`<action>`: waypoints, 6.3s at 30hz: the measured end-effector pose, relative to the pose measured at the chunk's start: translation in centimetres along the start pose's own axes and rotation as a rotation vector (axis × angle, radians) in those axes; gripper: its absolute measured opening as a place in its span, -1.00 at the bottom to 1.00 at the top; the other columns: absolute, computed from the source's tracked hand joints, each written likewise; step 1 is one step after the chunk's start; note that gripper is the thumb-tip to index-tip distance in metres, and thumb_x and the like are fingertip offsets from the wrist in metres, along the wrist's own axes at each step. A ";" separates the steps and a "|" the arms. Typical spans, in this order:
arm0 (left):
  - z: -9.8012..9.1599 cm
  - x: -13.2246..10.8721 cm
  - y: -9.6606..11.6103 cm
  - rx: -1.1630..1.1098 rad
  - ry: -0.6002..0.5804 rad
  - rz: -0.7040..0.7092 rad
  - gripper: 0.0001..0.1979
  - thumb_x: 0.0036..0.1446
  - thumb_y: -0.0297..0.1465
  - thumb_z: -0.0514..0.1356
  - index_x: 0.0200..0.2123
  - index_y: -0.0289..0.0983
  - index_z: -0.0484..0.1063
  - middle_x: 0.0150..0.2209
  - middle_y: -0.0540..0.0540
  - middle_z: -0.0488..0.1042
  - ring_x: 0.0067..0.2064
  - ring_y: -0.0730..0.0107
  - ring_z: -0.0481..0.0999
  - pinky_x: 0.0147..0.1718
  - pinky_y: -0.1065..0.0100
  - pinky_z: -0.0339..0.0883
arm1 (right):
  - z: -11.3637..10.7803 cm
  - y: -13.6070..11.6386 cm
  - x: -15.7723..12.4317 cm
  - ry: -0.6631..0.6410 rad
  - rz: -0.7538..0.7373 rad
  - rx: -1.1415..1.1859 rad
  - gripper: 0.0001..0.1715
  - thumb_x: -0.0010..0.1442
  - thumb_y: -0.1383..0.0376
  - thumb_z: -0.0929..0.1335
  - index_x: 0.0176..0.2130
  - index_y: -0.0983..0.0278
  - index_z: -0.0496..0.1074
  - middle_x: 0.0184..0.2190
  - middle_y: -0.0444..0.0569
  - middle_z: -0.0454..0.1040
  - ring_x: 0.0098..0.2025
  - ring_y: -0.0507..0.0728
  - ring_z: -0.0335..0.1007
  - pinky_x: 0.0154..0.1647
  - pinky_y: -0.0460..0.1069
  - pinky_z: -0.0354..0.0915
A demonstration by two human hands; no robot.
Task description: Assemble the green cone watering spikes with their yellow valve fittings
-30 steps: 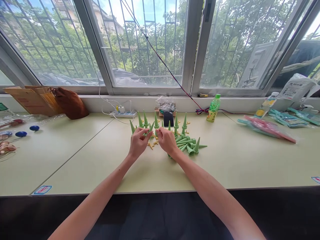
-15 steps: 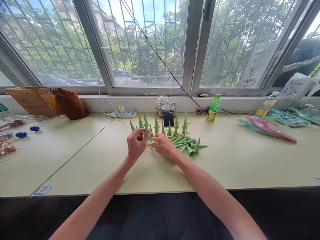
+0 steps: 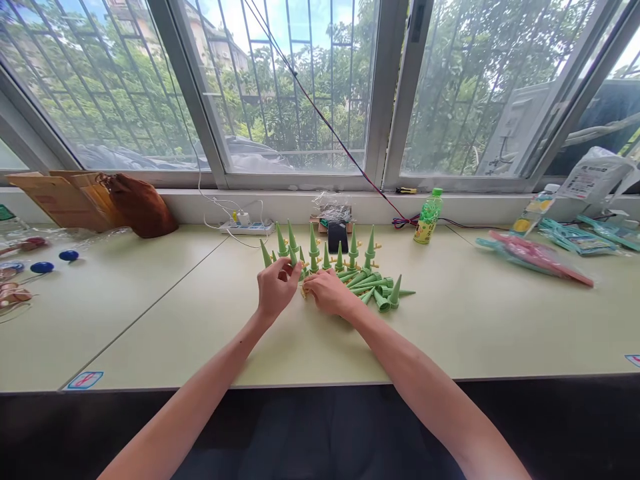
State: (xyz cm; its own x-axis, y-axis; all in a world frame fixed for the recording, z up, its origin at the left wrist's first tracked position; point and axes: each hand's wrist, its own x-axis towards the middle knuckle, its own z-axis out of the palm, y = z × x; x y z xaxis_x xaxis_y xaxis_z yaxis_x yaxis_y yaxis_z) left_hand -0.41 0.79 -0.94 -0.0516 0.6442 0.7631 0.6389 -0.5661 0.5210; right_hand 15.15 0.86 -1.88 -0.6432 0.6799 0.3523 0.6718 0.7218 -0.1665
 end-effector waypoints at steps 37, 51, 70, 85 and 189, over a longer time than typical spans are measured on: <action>0.2 -0.3 -0.8 0.011 -0.128 -0.079 -0.92 0.24 -0.37 0.08 -0.29 -0.22 0.35 -0.60 0.05 0.40 -0.59 0.40 0.38 -0.49 0.39 0.22 | 0.2 -0.5 0.4 0.075 0.126 -0.037 -0.88 0.24 0.42 0.35 -0.26 0.35 0.52 -0.37 0.02 0.41 -0.26 0.12 0.28 -0.15 0.00 0.17; 0.2 -0.6 0.1 0.014 -0.371 0.049 -0.72 0.18 -0.33 0.10 -0.57 -0.24 0.37 -0.63 0.00 0.39 -0.59 0.46 0.30 -0.50 0.40 0.18 | 0.2 0.1 0.3 0.019 0.182 -0.082 -0.71 0.21 0.56 0.25 -0.39 0.33 0.50 -0.35 0.05 0.46 -0.26 0.14 0.21 -0.22 0.02 0.02; 0.3 -0.5 -0.1 0.032 -0.342 -0.022 -0.71 0.20 -0.32 0.09 -0.57 -0.24 0.35 -0.63 0.01 0.38 -0.58 0.46 0.29 -0.49 0.39 0.14 | 0.6 0.4 0.5 0.011 0.207 -0.092 -0.78 0.22 0.52 0.28 -0.22 0.34 0.48 -0.33 0.04 0.43 -0.25 0.15 0.27 -0.21 -0.01 0.09; -0.1 -0.2 0.2 0.001 -0.302 -0.131 -0.64 0.27 -0.18 0.05 -0.51 -0.23 0.30 -0.67 0.06 0.26 -0.62 0.46 0.21 -0.54 0.41 0.04 | -0.2 -0.7 0.6 0.509 0.119 0.389 -0.78 0.28 0.45 0.22 -0.11 0.27 0.34 -0.22 0.04 0.37 -0.23 0.13 0.37 -0.22 0.00 0.34; 1.9 -0.9 -1.0 -0.288 -0.324 -0.302 -0.85 0.27 -0.33 0.04 -0.24 -0.30 0.32 -0.20 -0.20 0.41 -0.48 0.45 0.46 -0.65 0.43 0.35 | 0.1 1.0 0.7 0.731 0.317 0.356 -0.78 0.28 0.38 0.24 -0.25 0.30 0.48 -0.28 0.07 0.49 -0.24 0.16 0.43 -0.22 0.04 0.36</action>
State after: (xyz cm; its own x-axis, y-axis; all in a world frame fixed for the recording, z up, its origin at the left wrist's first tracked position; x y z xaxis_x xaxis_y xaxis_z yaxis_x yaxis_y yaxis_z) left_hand 0.46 1.79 -2.88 0.0684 0.9005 0.4295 0.3928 -0.4201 0.8181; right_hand 15.34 2.13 -1.89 0.0334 0.6899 0.7231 0.5456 0.5936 -0.5915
